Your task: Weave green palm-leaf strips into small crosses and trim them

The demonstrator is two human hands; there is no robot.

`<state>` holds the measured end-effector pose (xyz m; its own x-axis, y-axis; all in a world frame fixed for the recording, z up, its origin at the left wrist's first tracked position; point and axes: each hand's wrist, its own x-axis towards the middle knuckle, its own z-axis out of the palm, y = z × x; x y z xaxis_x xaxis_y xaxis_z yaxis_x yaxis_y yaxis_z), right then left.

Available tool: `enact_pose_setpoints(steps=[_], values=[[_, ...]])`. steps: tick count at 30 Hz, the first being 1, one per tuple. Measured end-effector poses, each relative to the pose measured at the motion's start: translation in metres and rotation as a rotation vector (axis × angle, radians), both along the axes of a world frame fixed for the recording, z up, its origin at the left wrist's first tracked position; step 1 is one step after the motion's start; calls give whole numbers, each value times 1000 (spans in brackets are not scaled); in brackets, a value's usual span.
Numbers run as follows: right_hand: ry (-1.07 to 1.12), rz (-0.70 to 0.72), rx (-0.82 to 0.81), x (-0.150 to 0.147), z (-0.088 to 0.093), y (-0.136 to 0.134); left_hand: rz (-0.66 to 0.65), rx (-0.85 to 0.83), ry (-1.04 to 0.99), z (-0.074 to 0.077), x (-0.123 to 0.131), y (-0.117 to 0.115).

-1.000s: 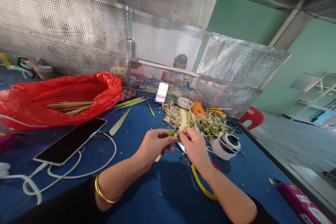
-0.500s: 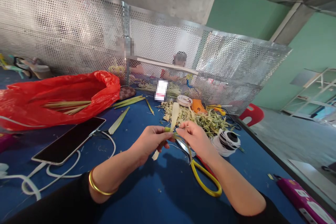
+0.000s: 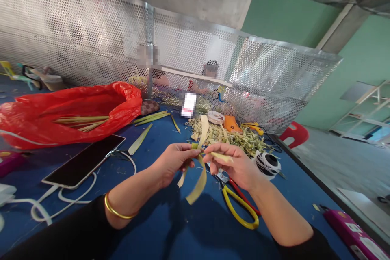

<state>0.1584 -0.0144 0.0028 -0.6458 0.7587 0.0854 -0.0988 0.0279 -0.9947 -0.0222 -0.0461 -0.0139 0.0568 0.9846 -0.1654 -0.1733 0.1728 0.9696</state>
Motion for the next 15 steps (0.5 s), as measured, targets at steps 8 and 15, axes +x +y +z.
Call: enact_pose_setpoints(steps=[8,15], values=[[50,-457,269,-8,-12,6,-29,-9,107,2,-1,1],[296,-415,207,-10,-10,3,-85,-32,161,0,-2,2]])
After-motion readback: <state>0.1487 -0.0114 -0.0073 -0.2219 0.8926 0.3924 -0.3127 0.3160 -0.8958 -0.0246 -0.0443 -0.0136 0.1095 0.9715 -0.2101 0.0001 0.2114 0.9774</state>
